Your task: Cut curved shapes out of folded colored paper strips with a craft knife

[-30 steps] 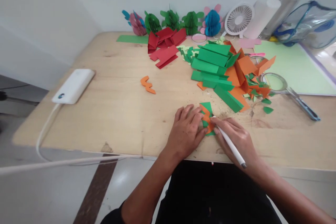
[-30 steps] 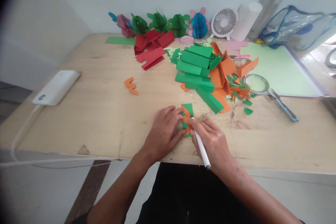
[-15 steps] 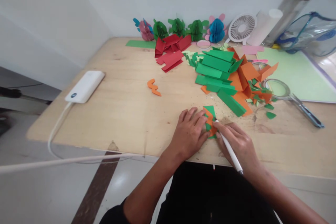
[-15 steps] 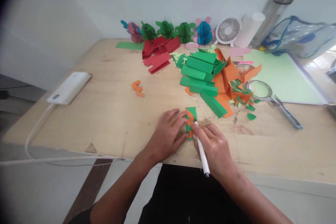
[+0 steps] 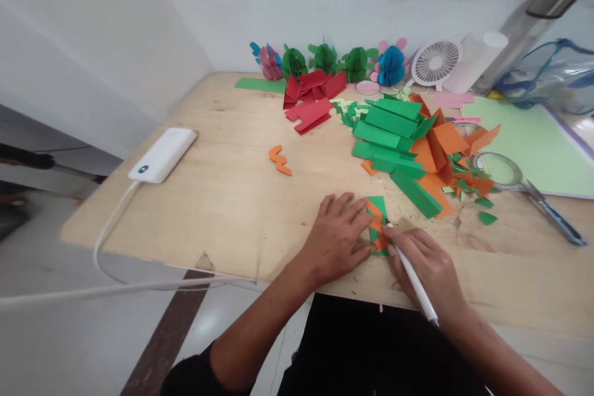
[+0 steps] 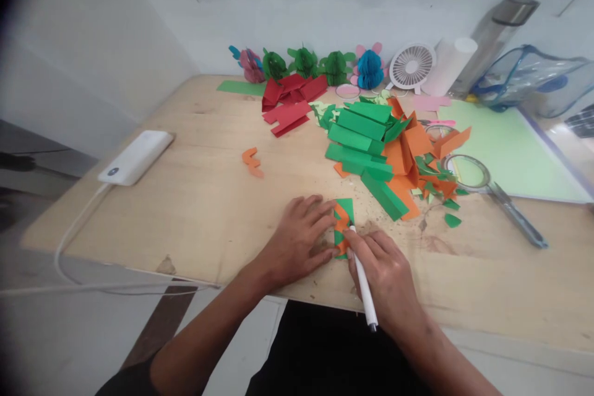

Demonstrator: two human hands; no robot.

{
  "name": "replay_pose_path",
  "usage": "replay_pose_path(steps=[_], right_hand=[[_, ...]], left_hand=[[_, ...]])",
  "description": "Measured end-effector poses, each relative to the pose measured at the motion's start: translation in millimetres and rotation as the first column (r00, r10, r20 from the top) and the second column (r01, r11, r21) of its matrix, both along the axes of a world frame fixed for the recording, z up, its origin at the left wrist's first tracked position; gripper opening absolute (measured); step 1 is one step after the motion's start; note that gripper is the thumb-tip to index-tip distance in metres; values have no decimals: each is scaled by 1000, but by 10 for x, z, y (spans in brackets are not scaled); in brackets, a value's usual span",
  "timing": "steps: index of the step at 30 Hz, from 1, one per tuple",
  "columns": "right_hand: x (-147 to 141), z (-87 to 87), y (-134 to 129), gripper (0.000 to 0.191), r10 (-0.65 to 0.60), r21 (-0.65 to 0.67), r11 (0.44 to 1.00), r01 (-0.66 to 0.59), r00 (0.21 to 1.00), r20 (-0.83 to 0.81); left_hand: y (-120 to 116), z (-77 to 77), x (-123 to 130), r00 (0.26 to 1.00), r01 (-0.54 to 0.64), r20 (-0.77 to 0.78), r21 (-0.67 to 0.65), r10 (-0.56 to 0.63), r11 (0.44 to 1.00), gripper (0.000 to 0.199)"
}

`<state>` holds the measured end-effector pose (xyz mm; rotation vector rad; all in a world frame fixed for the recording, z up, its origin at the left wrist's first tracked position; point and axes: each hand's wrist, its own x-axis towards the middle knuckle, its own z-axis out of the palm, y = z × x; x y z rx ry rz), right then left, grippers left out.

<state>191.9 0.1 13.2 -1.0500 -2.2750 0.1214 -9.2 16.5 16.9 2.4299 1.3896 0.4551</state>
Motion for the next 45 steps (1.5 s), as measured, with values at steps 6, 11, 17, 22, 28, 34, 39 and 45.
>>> replay_pose_path(steps=[6, 11, 17, 22, 28, 34, 39, 45], right_hand=[[18, -44, 5, 32, -7, 27, 1000, 6, 999, 40], [5, -22, 2, 33, -4, 22, 1000, 3, 1000, 28], [-7, 3, 1, 31, -15, 6, 1000, 15, 999, 30], [-14, 3, -1, 30, -18, 6, 1000, 18, 1000, 22], [-5, 1, -4, 30, -16, -25, 1000, 17, 1000, 13], [-1, 6, -8, 29, -17, -41, 999, 18, 1000, 10], [-11, 24, -3, 29, -13, -38, 999, 13, 1000, 6], [-20, 39, 8, 27, -13, -39, 999, 14, 999, 31]], left_hand=[[6, -32, -27, 999, -4, 35, 4, 4, 1000, 44], [-2, -63, -37, 998, -4, 58, 8, 3, 1000, 41], [-13, -107, -35, 996, -17, 90, 51, 12, 999, 41], [-17, -128, -31, 994, -20, 107, 91, 11, 996, 41], [-24, -133, -31, 994, -13, 108, 104, 2, 994, 40], [-19, -131, -47, 995, -7, 103, 74, 0, 997, 41], [-4, -115, -47, 995, -9, 97, 31, 6, 999, 40], [10, -76, -40, 996, -7, 87, -3, 7, 1000, 40]])
